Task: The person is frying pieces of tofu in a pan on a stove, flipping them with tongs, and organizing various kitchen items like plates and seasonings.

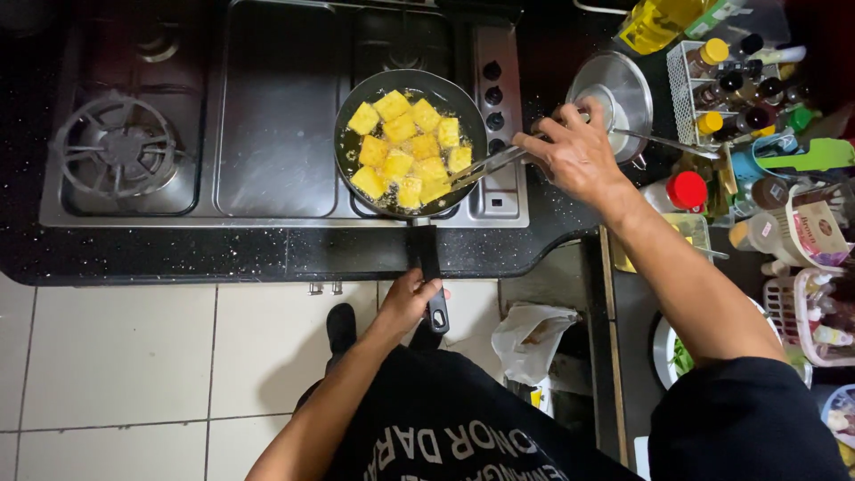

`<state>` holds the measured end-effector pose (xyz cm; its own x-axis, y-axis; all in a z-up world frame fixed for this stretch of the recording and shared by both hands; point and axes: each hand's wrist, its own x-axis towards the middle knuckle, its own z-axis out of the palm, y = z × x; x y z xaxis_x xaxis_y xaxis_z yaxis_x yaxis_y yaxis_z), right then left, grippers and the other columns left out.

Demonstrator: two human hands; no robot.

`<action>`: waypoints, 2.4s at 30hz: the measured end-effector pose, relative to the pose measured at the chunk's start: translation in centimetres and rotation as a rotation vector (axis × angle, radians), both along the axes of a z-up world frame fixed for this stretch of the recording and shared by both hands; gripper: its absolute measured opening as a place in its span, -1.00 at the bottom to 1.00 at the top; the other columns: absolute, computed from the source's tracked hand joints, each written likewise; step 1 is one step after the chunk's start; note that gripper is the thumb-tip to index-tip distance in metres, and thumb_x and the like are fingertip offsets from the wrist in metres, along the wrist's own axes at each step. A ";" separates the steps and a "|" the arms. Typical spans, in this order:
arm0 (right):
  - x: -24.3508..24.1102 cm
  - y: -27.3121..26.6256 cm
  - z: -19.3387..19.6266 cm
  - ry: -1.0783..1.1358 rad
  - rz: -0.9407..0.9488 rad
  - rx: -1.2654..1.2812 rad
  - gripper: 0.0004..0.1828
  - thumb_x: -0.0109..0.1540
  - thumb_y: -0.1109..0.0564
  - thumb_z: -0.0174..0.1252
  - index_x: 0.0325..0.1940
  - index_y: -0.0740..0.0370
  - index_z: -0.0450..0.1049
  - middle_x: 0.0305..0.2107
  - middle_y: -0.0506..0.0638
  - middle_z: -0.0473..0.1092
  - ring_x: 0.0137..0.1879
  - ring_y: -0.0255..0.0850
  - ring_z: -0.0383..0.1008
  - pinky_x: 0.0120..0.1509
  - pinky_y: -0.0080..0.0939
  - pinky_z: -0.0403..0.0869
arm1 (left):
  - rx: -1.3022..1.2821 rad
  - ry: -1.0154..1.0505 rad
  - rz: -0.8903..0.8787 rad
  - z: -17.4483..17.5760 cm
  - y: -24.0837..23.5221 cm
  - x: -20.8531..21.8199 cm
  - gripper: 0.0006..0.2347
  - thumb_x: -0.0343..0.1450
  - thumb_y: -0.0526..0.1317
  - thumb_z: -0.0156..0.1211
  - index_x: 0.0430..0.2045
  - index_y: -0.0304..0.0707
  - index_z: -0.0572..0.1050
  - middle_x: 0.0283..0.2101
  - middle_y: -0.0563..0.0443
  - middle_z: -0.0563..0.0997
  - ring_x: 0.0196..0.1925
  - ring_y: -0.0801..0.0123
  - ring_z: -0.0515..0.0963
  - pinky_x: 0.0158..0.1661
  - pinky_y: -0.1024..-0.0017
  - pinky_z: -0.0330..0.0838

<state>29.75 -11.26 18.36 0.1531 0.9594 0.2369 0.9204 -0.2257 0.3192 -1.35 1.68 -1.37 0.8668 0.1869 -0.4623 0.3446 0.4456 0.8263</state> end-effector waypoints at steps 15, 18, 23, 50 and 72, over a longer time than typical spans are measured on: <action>1.0 0.1 0.4 -0.030 0.018 -0.066 -0.58 0.23 0.04 0.24 0.19 -0.20 0.59 -0.18 -0.19 0.43 0.13 -0.15 0.35 0.43 0.25 0.14 | -0.032 0.070 -0.030 2.1 0.5 -0.2 -0.78 0.45 -0.17 0.11 -0.14 -0.34 0.46 -0.27 -0.08 0.70 -0.38 0.41 0.60 -0.39 0.41 0.48; 1.1 -0.1 0.5 -0.082 0.046 -0.076 -0.56 0.25 0.07 0.21 0.23 -0.20 0.59 -0.13 -0.21 0.44 0.16 -0.18 0.35 0.46 0.21 0.13 | 0.029 0.048 -0.031 -0.3 0.2 -0.2 -0.77 0.48 -0.16 0.14 -0.20 -0.42 0.43 -0.26 -0.13 0.73 -0.37 0.38 0.64 -0.39 0.41 0.48; 1.3 -0.3 2.2 -0.148 0.044 -0.060 -0.56 0.27 0.08 0.19 0.25 -0.22 0.58 -0.02 -0.19 0.46 0.19 -0.18 0.36 0.49 0.16 0.12 | -0.030 0.010 -0.004 -0.5 0.0 -0.1 -0.78 0.46 -0.17 0.14 -0.14 -0.35 0.47 -0.25 -0.12 0.71 -0.33 0.40 0.64 -0.33 0.44 0.54; -6.3 3.7 -0.5 0.115 -0.214 0.151 -0.48 0.19 0.01 0.32 0.25 0.00 0.52 -0.18 -0.05 0.46 0.02 -0.06 0.41 0.25 0.15 0.24 | 0.007 0.010 -0.069 -3.2 0.3 0.1 -0.80 0.48 -0.15 0.20 -0.21 -0.32 0.47 -0.32 0.01 0.67 -0.45 0.50 0.58 -0.50 0.51 0.48; -9.2 13.3 -1.0 0.170 -0.271 -0.070 -0.56 0.12 -0.18 0.35 -0.06 0.11 0.58 -0.29 0.09 0.51 -0.12 0.00 0.55 0.06 0.11 0.40 | 0.045 -0.001 -0.241 -2.3 1.3 0.8 -0.82 0.47 -0.17 0.20 -0.22 -0.32 0.53 -0.36 0.05 0.56 -0.46 0.45 0.52 -0.42 0.46 0.49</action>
<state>20.52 2.01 17.40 0.4370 0.8913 0.1206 0.8712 -0.4528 0.1897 -0.55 2.97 -3.63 0.8894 -0.0046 -0.4572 0.4354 0.3132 0.8440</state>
